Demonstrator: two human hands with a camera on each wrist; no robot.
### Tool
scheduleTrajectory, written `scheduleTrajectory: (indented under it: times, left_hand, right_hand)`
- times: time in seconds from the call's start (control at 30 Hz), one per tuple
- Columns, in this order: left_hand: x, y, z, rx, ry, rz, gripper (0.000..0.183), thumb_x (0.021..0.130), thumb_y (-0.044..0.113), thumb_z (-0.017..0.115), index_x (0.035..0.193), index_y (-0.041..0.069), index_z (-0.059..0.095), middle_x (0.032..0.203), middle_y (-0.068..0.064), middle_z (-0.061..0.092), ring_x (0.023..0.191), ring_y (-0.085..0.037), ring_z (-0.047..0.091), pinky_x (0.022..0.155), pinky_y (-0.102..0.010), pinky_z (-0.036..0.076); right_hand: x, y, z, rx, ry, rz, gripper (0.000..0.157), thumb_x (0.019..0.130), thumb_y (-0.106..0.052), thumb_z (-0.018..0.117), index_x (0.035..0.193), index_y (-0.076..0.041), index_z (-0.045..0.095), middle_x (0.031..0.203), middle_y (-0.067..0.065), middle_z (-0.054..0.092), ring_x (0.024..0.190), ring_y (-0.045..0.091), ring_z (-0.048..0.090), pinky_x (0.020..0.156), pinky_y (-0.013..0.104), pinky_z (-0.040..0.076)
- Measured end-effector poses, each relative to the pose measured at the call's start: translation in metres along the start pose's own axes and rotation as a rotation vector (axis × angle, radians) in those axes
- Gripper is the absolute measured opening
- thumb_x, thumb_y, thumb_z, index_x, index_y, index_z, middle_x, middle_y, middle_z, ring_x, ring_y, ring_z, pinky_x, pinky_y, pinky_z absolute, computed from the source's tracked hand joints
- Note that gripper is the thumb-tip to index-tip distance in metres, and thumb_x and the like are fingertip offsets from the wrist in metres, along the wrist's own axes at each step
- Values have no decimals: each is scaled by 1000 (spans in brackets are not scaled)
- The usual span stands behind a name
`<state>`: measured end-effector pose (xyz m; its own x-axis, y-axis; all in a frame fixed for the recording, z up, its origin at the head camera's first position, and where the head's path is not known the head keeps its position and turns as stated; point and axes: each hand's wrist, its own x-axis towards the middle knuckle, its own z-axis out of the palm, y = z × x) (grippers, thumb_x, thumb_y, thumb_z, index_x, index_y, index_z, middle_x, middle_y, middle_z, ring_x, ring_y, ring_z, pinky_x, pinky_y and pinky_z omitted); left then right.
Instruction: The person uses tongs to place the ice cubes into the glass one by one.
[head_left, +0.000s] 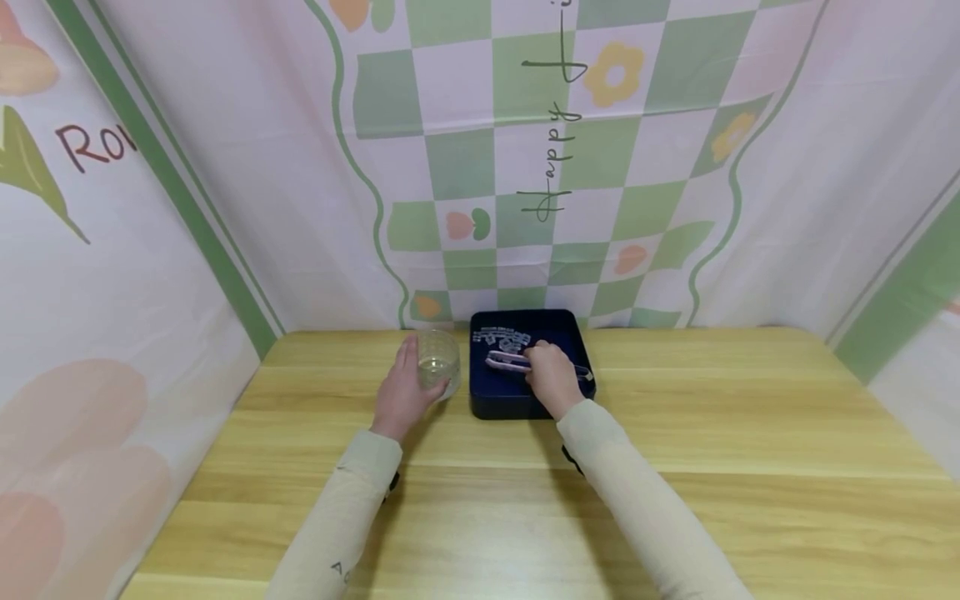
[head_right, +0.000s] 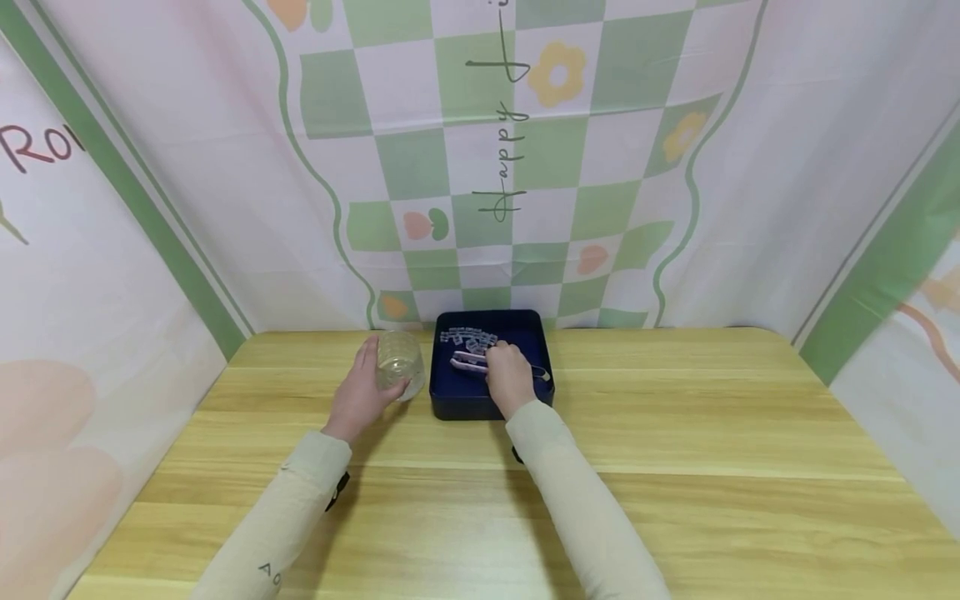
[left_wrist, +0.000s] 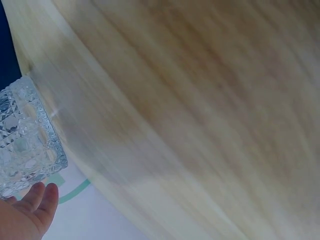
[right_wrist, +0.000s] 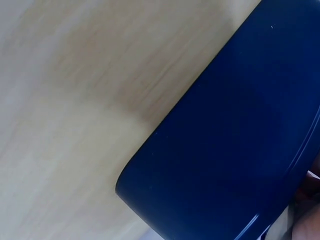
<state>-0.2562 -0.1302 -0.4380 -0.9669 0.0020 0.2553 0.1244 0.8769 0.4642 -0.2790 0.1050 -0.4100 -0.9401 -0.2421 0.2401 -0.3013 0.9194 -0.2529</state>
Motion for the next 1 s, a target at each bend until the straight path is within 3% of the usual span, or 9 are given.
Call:
scheduleTrajectory:
  times: [0.43,1.0]
  left_hand:
    - [0,1,0,-13,4,-11,93,80,38,74,149,2,22,151,-18,35,117,-37,58,94,-49,54]
    - [-1,3,-1,2,-5,-20,93,81,38,73,150,2,21,153,-17,33,115,-37,59,92,-49,56]
  right_hand:
    - [-3,2,-3,24,1,-3,28,79,-3,74,107,1,71,95,16,66,88,31,64,76,42,59]
    - [-5,19,-8,20,124,-28,26,78,-2,73,104,1,71,93,16,67,86,31,65,76,43,58]
